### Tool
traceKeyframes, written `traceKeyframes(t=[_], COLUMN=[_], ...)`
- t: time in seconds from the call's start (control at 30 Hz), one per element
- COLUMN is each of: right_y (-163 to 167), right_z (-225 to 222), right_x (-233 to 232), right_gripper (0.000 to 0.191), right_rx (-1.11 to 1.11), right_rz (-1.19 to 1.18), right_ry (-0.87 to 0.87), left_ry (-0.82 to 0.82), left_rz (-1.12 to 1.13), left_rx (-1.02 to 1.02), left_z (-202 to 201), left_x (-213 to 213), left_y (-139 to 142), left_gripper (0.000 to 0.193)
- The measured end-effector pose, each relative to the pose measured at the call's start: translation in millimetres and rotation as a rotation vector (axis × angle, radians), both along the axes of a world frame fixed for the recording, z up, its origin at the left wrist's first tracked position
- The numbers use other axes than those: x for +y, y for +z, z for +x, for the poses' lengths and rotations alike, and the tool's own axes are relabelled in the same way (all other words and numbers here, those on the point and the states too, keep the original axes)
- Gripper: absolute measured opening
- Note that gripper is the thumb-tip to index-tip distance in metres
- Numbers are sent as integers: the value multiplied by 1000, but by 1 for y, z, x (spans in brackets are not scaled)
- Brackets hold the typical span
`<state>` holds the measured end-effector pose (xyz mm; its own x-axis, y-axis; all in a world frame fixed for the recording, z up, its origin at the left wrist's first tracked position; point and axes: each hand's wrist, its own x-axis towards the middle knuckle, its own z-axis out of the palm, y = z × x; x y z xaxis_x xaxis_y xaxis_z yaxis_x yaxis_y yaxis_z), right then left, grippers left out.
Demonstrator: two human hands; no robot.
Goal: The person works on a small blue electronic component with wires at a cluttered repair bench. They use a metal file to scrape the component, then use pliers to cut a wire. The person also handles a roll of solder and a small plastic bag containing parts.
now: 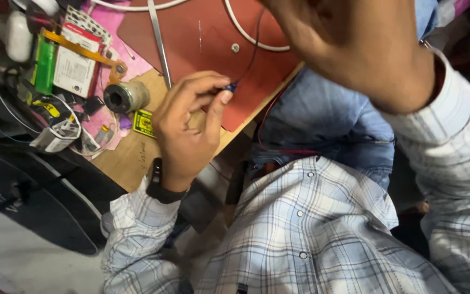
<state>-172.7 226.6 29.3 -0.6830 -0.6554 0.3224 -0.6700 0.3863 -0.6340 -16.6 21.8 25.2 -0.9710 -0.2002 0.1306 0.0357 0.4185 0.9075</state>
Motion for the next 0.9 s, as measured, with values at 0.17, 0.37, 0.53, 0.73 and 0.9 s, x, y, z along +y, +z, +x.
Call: traceKeyframes(t=[0.17,0.37,0.53,0.73,0.9], right_y=[-14,-42,-63,-64,-50], right_z=[43,95,110,111,103], right_x=[8,20,28,33,27], right_gripper=[20,20,22,31,24], right_rx=[-288,-690,-789,-787,-723], right_rz=[-182,-380,-425,-446,-397], right_ry=[-87,-300,-322,-248,-316], left_ry=[7,-32,-37,-65,-88], left_rz=[-263,-246,-175,-180,-142], left_rx=[18,-29,-108,-116,-131], left_z=[-6,-15,-15,-15,-15], left_x=[-2,-8,-8,-9,-11], left_y=[3,3,-1,-2,-1], left_gripper=[14,14,16,16,11])
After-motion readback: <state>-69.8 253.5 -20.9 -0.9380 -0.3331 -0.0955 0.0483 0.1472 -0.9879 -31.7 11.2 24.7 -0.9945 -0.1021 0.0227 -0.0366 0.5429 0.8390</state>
